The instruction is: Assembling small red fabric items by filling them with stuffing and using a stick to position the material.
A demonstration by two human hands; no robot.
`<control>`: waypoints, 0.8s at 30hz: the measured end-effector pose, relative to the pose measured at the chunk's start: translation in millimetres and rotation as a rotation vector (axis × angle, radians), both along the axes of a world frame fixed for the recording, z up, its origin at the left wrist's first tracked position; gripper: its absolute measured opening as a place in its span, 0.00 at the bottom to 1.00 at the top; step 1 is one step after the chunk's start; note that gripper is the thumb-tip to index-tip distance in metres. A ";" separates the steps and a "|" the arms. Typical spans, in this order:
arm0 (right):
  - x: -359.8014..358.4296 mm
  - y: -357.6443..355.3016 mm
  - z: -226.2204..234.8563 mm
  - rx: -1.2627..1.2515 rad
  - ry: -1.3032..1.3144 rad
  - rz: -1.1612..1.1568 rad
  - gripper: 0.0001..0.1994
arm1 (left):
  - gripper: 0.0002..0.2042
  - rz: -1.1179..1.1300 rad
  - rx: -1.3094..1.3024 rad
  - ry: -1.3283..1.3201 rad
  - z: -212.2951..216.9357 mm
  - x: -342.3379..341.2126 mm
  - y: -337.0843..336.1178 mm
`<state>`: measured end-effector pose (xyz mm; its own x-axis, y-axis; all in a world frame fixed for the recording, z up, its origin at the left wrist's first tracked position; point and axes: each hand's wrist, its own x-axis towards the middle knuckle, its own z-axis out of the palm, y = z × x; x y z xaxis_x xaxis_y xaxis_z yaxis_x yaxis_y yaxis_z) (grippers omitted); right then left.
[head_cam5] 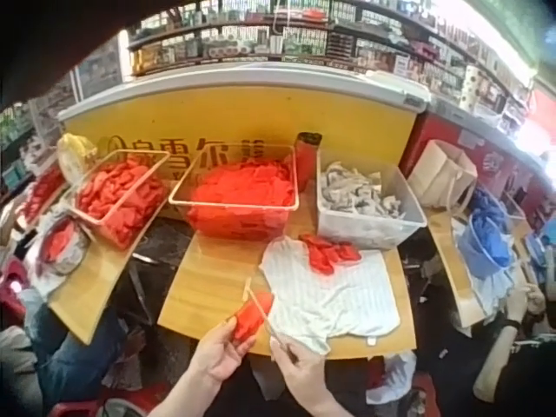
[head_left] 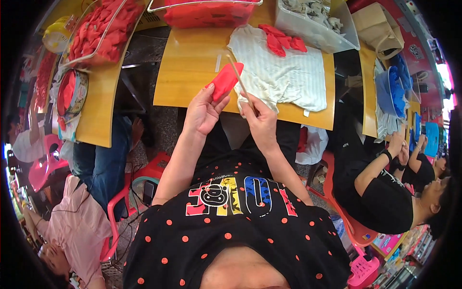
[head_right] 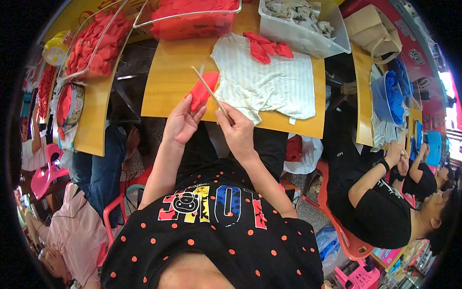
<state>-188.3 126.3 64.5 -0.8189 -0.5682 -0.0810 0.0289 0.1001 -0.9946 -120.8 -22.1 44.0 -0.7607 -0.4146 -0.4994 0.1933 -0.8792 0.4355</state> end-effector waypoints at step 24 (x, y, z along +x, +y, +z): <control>-53.7 -19.7 -36.3 -0.067 -0.276 -0.007 0.08 | 0.03 -0.142 -0.380 -0.141 -12.2 -25.9 1.5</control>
